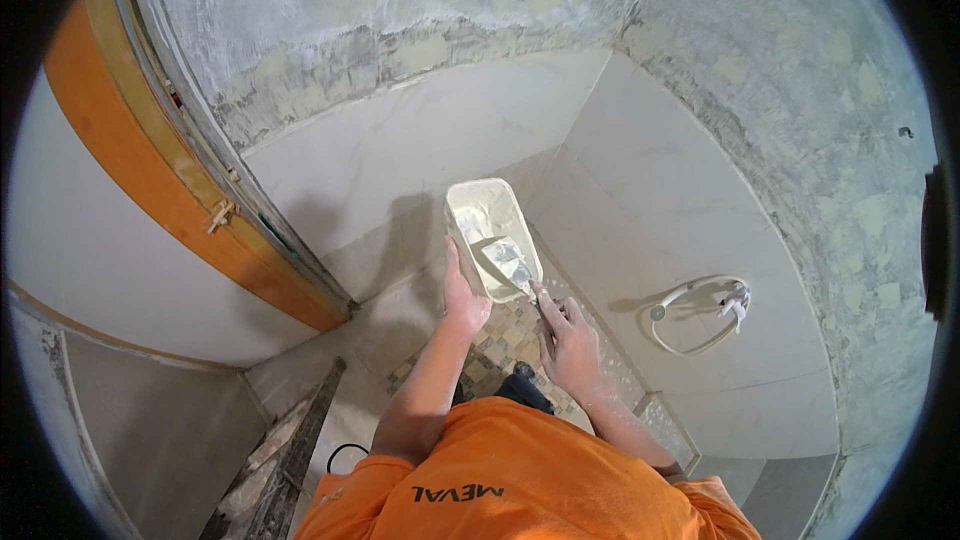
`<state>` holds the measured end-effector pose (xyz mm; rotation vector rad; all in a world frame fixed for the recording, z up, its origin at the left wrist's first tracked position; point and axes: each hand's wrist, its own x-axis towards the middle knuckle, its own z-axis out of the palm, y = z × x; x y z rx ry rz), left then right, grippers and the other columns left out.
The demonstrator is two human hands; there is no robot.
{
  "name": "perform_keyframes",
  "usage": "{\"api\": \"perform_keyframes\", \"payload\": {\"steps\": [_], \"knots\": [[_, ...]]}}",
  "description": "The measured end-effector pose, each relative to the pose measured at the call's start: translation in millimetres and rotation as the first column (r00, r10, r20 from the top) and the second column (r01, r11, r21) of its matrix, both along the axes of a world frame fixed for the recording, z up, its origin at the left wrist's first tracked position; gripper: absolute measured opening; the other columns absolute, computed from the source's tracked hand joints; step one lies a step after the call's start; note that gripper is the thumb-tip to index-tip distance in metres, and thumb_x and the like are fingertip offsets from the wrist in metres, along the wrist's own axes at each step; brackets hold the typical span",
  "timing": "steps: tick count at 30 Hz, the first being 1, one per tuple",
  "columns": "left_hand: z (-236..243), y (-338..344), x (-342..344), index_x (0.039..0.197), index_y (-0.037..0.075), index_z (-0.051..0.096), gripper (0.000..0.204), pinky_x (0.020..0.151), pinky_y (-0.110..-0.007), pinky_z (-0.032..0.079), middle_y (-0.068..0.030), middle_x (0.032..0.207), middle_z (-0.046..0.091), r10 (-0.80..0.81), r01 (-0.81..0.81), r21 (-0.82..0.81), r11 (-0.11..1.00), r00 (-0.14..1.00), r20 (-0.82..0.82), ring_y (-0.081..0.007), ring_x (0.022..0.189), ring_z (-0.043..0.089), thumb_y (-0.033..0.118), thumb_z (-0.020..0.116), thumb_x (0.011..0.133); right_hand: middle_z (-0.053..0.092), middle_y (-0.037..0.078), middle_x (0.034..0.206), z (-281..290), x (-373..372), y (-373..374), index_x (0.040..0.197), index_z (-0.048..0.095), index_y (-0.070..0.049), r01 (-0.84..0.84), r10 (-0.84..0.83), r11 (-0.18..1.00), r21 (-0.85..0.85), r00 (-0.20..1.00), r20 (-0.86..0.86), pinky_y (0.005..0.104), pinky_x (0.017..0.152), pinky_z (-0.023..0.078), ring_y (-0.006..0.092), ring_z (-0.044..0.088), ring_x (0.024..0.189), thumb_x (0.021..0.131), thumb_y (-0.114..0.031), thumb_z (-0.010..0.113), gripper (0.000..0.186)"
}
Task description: The person scrapes plaster from a container and applies it to a wall using a putty knife.
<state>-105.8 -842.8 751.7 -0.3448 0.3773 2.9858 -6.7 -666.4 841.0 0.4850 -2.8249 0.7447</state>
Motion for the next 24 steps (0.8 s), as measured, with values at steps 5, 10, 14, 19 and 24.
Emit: {"api": "perform_keyframes", "payload": {"steps": [5,10,14,19,24], "knots": [[41.9,-3.8,5.9,0.162,0.012,0.032,0.078,0.12,-0.053,0.037,-0.0116,0.16,0.043,0.055,-0.059,-0.11,0.992,0.998,-0.042,-0.0348,0.145,0.045,0.063,0.048,0.105,0.055,0.01,0.092,12.3,5.2,5.5,0.152,0.054,-0.027,-0.026,0.024,0.999,0.04,0.999,0.049,0.045,0.062,0.053,0.0332,0.063,0.074,0.088,-0.004,0.067,0.069],[52.4,-0.5,6.8,0.162,0.008,0.031,0.08,0.119,-0.052,0.038,-0.0134,0.16,0.043,0.051,-0.059,-0.116,0.992,0.996,-0.072,-0.0355,0.144,0.046,0.061,0.049,0.105,0.054,0.011,0.091,15.1,7.0,12.5,0.152,0.055,-0.028,-0.039,0.036,0.998,0.05,0.998,0.059,0.0458,0.06,0.052,0.0341,0.062,0.073,0.086,-0.004,0.067,0.071],[57.6,4.1,9.2,0.162,0.007,0.032,0.079,0.119,-0.052,0.039,-0.0143,0.16,0.044,0.023,-0.024,-0.115,0.993,1.0,-0.013,-0.0358,0.144,0.046,0.06,0.05,0.105,0.055,0.012,0.092,12.6,13.0,15.7,0.152,0.054,-0.028,-0.019,0.015,0.998,0.068,0.998,0.056,0.0471,0.061,0.053,0.0349,0.063,0.074,0.085,-0.004,0.067,0.072],[55.7,8.9,9.3,0.16,0.006,0.035,0.08,0.119,-0.052,0.039,-0.015,0.159,0.045,-0.028,0.028,-0.14,0.99,1.0,0.001,-0.0367,0.143,0.047,0.061,0.051,0.105,0.058,0.012,0.095,18.7,20.1,23.4,0.151,0.055,-0.029,-0.004,0.001,1.0,0.028,0.992,0.124,0.0481,0.064,0.053,0.0364,0.064,0.075,0.084,-0.003,0.066,0.073],[57.7,9.9,9.3,0.16,0.005,0.036,0.082,0.118,-0.052,0.04,-0.0147,0.158,0.046,-0.05,0.047,-0.137,0.989,0.999,-0.013,-0.0367,0.142,0.048,0.062,0.052,0.103,0.058,0.012,0.094,29.0,24.6,26.5,0.15,0.056,-0.028,0.003,-0.013,0.998,0.066,0.989,0.148,0.0487,0.065,0.053,0.0372,0.064,0.076,0.085,-0.003,0.064,0.071]]}}
